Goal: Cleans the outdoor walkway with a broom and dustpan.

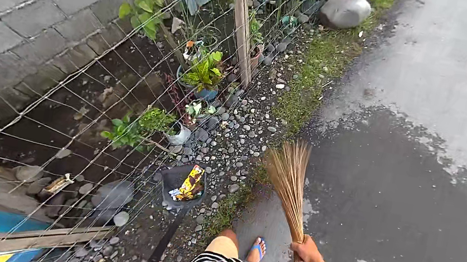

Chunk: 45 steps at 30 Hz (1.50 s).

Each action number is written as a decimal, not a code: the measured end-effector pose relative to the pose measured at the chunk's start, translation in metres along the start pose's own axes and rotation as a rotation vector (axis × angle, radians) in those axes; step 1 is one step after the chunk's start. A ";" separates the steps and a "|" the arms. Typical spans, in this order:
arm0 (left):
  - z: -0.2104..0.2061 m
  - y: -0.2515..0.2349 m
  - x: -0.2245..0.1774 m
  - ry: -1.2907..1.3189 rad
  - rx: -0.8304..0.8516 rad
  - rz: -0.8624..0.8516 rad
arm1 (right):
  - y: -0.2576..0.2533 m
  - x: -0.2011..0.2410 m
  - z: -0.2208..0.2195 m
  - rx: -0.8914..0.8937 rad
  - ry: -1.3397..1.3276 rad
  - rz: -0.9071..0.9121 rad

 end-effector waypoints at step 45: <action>-0.832 -0.716 0.453 -0.191 -0.173 0.053 | -0.250 0.641 0.882 0.053 -0.556 0.018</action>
Point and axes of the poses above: each hand's wrist, its own y-axis away from the middle knuckle, its own z-axis out of the back of the hand, x = y × z, the point moved 1 cm from there along -y, towards the middle knuckle, and after that the axes turned 11 degrees about -z, right-handed, at the moved point
